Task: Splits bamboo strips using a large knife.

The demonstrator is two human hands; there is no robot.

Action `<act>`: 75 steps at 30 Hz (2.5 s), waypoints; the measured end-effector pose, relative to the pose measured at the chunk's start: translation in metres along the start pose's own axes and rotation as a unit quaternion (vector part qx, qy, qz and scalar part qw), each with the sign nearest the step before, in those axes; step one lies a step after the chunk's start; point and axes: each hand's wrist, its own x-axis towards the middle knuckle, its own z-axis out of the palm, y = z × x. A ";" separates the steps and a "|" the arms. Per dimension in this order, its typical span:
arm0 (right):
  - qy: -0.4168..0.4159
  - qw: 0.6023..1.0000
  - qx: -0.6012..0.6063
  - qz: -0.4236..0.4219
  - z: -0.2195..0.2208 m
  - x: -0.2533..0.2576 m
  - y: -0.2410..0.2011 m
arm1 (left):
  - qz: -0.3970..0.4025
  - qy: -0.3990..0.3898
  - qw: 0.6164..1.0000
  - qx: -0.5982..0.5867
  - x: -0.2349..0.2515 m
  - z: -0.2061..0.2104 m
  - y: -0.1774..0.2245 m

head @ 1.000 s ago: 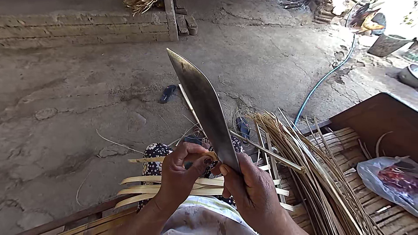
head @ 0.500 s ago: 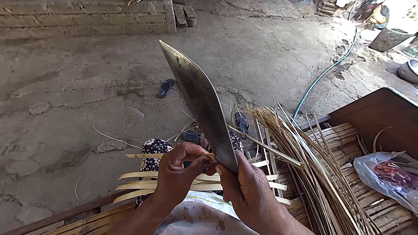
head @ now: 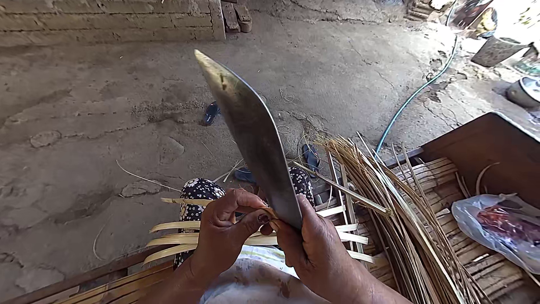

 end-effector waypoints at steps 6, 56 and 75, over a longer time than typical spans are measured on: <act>-0.015 0.997 -0.058 -0.049 -0.006 0.008 0.003 | -0.004 0.002 0.999 -0.041 0.001 -0.002 0.000; 0.030 0.900 0.395 0.184 0.015 0.037 0.064 | 0.045 0.174 0.983 -0.038 0.056 -0.092 0.058; 0.107 0.878 0.426 0.190 -0.028 0.051 0.077 | 0.052 0.169 0.980 0.091 0.060 -0.114 0.059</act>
